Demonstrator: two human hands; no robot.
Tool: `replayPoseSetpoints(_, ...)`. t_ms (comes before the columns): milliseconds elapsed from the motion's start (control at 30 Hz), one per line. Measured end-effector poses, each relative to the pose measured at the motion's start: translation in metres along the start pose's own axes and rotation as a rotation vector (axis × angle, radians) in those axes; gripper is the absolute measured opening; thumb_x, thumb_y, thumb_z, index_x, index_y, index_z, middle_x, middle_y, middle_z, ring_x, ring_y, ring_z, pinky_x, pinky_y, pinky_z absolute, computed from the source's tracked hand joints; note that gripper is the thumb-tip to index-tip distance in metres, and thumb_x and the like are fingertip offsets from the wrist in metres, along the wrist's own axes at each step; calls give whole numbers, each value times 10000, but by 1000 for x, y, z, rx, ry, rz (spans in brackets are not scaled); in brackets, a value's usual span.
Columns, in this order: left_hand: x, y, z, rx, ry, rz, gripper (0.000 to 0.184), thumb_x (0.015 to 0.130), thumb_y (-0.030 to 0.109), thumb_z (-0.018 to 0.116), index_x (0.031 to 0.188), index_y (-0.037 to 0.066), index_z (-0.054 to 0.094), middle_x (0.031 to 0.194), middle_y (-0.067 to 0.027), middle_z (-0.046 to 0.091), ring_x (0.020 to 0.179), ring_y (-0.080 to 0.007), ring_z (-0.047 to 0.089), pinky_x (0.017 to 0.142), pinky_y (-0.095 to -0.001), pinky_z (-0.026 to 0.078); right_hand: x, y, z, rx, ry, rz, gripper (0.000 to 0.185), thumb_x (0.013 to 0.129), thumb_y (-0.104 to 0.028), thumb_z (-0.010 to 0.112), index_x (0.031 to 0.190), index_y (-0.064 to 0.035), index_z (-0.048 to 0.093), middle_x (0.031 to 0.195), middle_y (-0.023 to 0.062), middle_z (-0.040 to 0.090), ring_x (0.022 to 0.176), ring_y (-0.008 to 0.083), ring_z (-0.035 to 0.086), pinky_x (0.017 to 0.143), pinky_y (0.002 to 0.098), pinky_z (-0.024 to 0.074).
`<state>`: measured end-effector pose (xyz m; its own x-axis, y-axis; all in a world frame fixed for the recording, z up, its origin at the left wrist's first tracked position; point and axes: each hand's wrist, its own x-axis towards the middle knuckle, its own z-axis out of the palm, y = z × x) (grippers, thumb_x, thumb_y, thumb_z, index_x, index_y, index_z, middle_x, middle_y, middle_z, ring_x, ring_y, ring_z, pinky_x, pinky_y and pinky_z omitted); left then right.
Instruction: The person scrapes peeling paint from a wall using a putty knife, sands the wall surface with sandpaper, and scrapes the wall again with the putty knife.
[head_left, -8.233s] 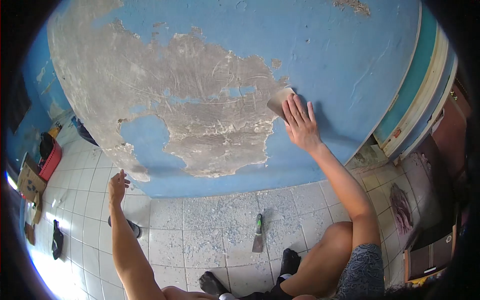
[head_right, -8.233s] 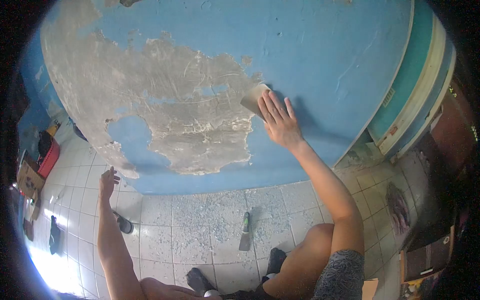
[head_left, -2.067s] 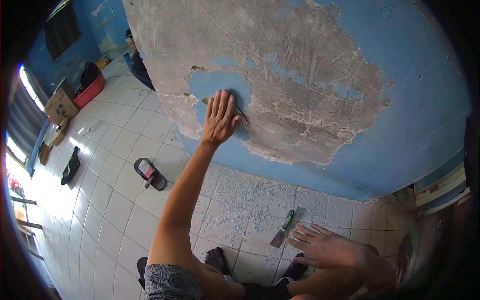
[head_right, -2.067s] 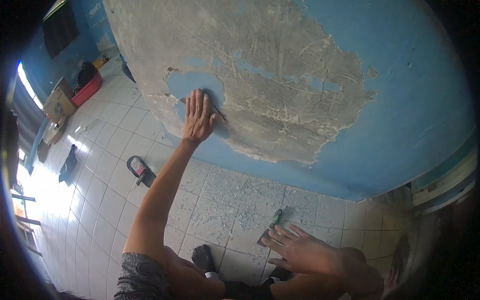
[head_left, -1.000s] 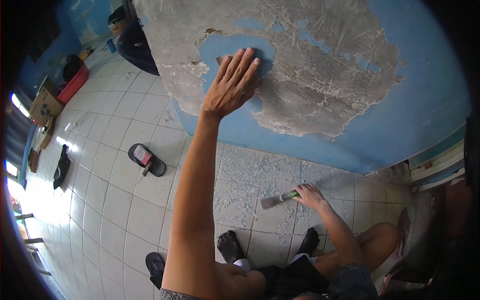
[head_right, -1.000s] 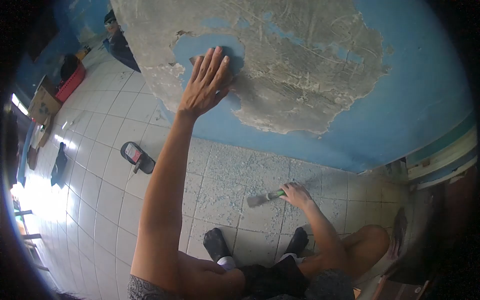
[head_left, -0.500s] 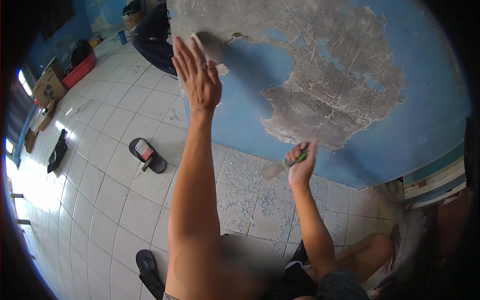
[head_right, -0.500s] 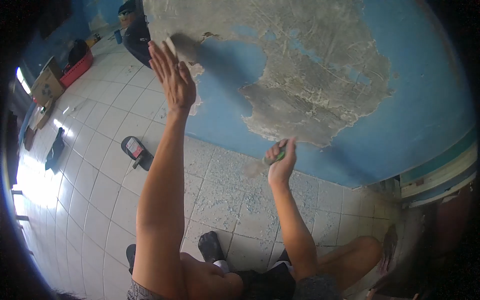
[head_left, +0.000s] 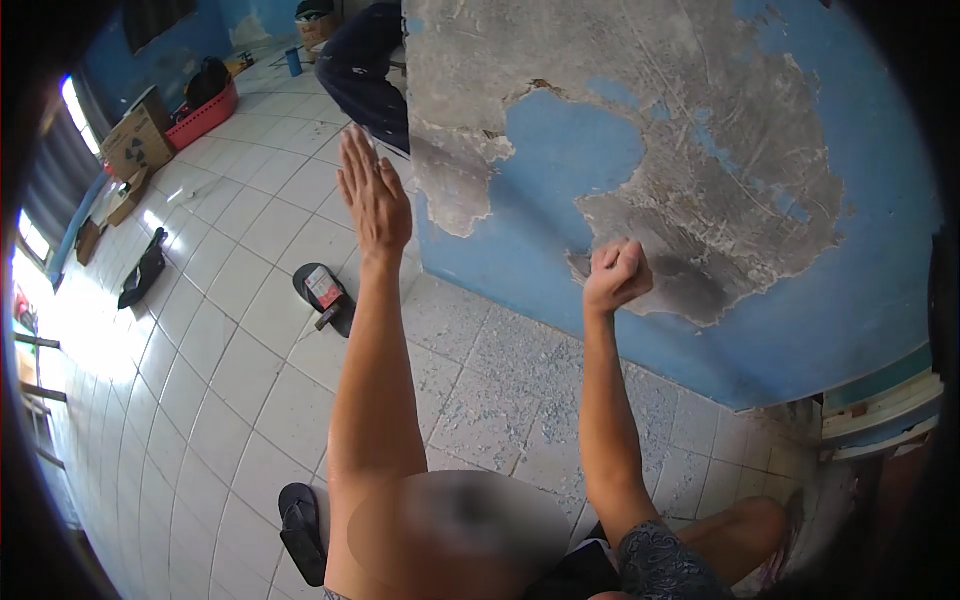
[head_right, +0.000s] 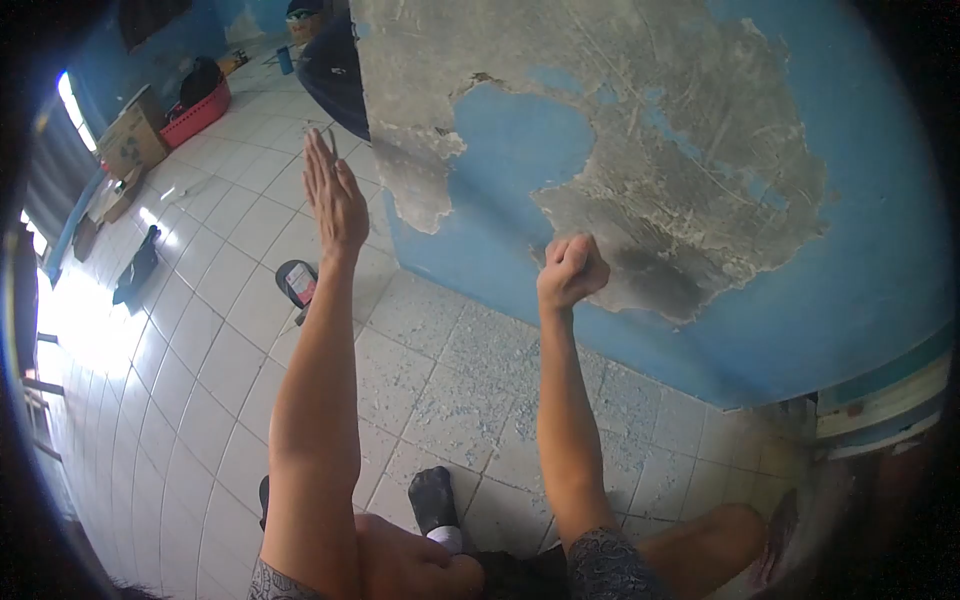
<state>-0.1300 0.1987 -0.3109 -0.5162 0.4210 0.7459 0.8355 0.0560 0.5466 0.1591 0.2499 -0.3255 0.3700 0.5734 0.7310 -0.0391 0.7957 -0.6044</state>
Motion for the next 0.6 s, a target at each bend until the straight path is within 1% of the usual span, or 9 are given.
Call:
replayPoseSetpoints(33, 1, -1, 3, 48, -1, 12, 563, 1074, 282, 274, 1592, 77, 196, 1635, -168, 237, 1521, -321, 203, 1218, -484, 135, -4, -6, 0, 43, 0, -35, 508, 1008, -324, 436, 563, -96, 351, 485, 12, 415, 415, 107, 400, 379, 271, 307)
replayPoseSetpoints(133, 2, 2, 8, 0, 1, 20, 554, 1068, 266, 303, 1579, 61, 235, 1613, -171, 291, 1504, -312, 250, 1209, -460, 169, 4, -33, 2, 287, 41, -168, 464, 1005, -260, 428, 573, -95, 395, 480, 24, 404, 406, 128, 404, 371, 255, 275)
replayPoseSetpoints(200, 0, 1, 13, 24, 26, 20, 544, 1064, 257, 326, 1565, 50, 270, 1567, -164, 377, 1459, -303, 329, 1180, -442, 220, 17, -42, -1, 353, 0, -240, 454, 1006, -241, 418, 577, -94, 399, 485, 26, 409, 405, 126, 405, 371, 262, 275)
replayPoseSetpoints(300, -2, 4, 18, 40, 24, -25, 542, 1067, 262, 325, 1558, 37, 279, 1512, -154, 455, 1410, -308, 388, 1154, -449, 242, 28, -36, 0, 250, -140, -349, 448, 1006, -232, 408, 580, -93, 397, 495, 29, 414, 410, 127, 402, 382, 266, 277)
replayPoseSetpoints(400, -2, 7, 19, 30, 20, -67, 541, 1072, 270, 310, 1553, 23, 282, 1500, -153, 470, 1412, -313, 384, 1155, -450, 238, 37, -47, 1, 217, -269, -280, 455, 1006, -242, 423, 579, -90, 389, 500, 30, 414, 413, 127, 387, 390, 266, 291)
replayPoseSetpoints(433, 1, 8, 22, 20, 35, -70, 545, 1076, 284, 290, 1555, 24, 275, 1491, -162, 476, 1412, -317, 382, 1154, -454, 239, 40, -56, -2, 322, -262, -218, 466, 1008, -268, 443, 584, -85, 377, 505, 35, 425, 421, 129, 393, 395, 279, 309)
replayPoseSetpoints(533, -1, 5, 25, 18, 62, -96, 562, 1088, 326, 229, 1562, 25, 253, 1465, -188, 496, 1414, -327, 379, 1152, -468, 243, 38, -93, 1, 584, -382, -315, 387, 982, -245, 383, 636, -81, 437, 527, 11, 382, 445, 122, 328, 407, 285, 259)
replayPoseSetpoints(567, -3, 6, 25, 17, 63, -121, 563, 1087, 328, 230, 1561, 25, 257, 1460, -186, 502, 1413, -326, 380, 1152, -467, 243, 28, -73, -1, 541, -369, -367, 360, 976, -219, 382, 644, -87, 426, 547, 23, 432, 461, 125, 368, 409, 291, 288)
replayPoseSetpoints(600, -3, 9, 23, 15, 71, -142, 564, 1087, 330, 231, 1559, 25, 260, 1455, -183, 509, 1412, -325, 381, 1152, -465, 242, 20, -36, -3, 251, -358, -401, 392, 986, -237, 410, 621, -92, 417, 525, 26, 448, 447, 121, 405, 405, 290, 321)
